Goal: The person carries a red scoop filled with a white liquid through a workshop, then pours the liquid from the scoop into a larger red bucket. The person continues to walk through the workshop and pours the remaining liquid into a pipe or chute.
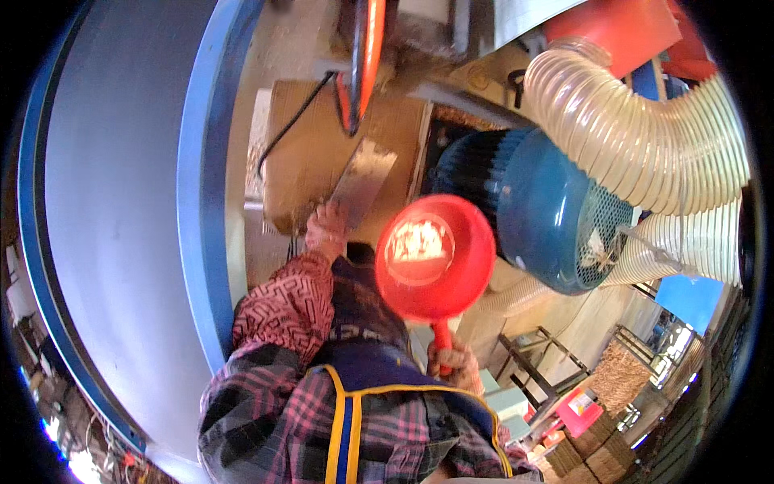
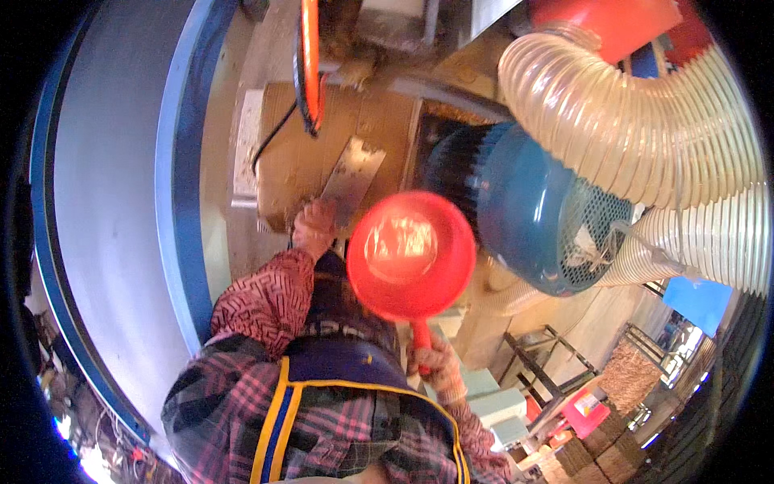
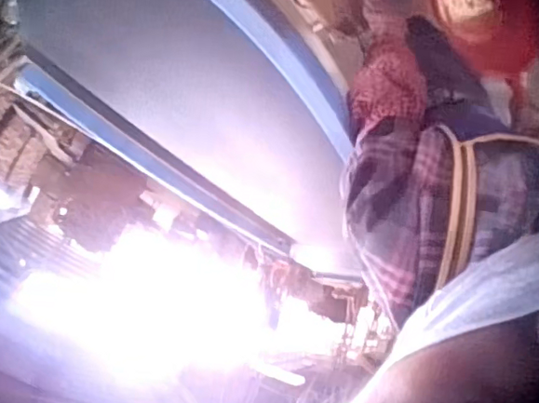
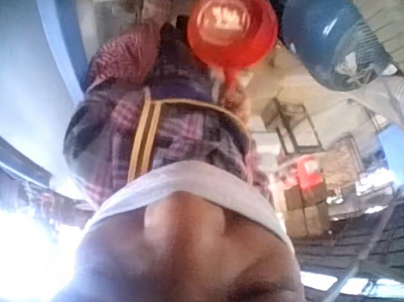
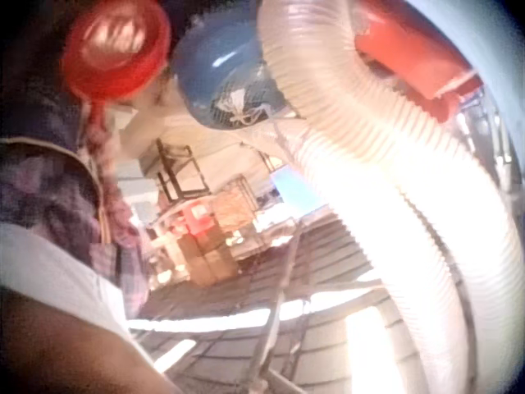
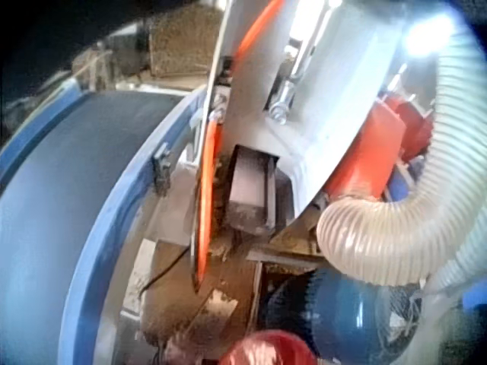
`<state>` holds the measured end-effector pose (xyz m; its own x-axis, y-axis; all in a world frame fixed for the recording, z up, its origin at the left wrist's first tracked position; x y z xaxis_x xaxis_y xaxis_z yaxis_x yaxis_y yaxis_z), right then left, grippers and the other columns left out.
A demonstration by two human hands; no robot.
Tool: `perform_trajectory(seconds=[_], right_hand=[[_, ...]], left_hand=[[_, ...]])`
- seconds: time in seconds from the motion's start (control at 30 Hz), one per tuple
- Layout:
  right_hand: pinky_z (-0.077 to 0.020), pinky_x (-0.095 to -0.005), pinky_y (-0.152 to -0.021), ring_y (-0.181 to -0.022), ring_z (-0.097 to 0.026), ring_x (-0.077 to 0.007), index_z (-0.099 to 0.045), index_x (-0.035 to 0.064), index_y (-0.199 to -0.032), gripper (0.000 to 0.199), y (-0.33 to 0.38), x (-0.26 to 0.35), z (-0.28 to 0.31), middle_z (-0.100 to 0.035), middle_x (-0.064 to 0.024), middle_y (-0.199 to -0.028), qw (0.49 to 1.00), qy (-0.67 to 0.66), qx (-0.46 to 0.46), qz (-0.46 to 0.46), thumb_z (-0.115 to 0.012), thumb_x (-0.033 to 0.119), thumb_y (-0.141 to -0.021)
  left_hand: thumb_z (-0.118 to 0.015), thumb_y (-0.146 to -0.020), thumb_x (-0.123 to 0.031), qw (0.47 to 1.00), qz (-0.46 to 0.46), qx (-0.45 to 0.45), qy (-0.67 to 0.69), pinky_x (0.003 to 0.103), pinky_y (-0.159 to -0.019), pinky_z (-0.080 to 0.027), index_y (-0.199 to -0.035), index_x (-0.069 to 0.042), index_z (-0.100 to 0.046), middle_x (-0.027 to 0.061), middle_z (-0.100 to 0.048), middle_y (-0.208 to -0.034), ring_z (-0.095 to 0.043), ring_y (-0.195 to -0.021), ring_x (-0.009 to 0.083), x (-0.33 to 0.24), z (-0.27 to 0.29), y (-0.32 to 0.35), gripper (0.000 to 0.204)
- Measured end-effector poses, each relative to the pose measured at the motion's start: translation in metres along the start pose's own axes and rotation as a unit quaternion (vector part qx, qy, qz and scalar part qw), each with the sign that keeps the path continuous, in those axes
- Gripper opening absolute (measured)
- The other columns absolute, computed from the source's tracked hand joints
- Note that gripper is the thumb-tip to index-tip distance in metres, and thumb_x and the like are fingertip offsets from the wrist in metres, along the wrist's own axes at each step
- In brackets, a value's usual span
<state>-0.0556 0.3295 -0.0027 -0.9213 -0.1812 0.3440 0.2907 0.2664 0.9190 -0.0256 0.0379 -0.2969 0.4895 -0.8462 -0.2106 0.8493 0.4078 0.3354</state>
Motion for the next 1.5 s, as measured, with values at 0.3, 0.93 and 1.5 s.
perform_trajectory(seconds=[0.3, 0.93, 1.5], right_hand=[[-0.0465, -0.0251, -0.058, -0.066, -0.058, -0.0136, -0.058, 0.0019, -0.118, 0.039, 0.023, -0.052, 0.05, -0.062, -0.0064, -0.086, 0.998, -0.048, -0.016, -0.038, -0.064, 0.01, -0.08], [-0.047, -0.0254, -0.054, -0.063, -0.054, -0.0146, -0.052, 0.0078, -0.123, 0.037, 0.12, -0.179, 0.155, -0.059, -0.0039, -0.084, 0.936, -0.321, -0.037, 0.138, -0.059, 0.009, -0.087], [-0.0531, -0.0302, -0.058, -0.064, -0.061, -0.0192, -0.052, 0.0117, -0.127, 0.05, 0.046, -0.233, 0.186, -0.064, -0.0064, -0.09, 0.899, -0.256, -0.19, 0.3, -0.066, 0.006, -0.08]], left_hand=[[-0.059, -0.084, -0.03, 0.993, 0.003, -0.101, -0.061, 0.04, -0.079, -0.048, -0.096, -0.016, -0.067, 0.0038, -0.061, -0.101, -0.058, -0.096, 0.0253, -0.031, -0.099, -0.043, 0.02], [-0.057, -0.084, -0.044, 0.97, -0.178, -0.068, -0.149, 0.042, -0.09, -0.039, -0.1, -0.022, -0.064, 0.0003, -0.061, -0.106, -0.051, -0.111, 0.0226, -0.128, 0.193, 0.038, 0.028], [-0.07, -0.077, -0.04, 0.975, -0.112, 0.018, -0.189, 0.038, -0.093, -0.049, -0.117, -0.02, -0.067, 0.0084, -0.067, -0.113, -0.059, -0.112, 0.0266, -0.129, 0.359, -0.112, 0.044]])
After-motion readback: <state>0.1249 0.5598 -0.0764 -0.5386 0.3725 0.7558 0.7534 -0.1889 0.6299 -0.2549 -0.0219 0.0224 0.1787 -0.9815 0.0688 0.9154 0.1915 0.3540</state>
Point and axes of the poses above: each hand's wrist, its own y-axis away from the middle knuckle, its own z-axis out of the back of the hand, x = y × z, the point moved 1 cm from there along -y, towards the middle knuckle
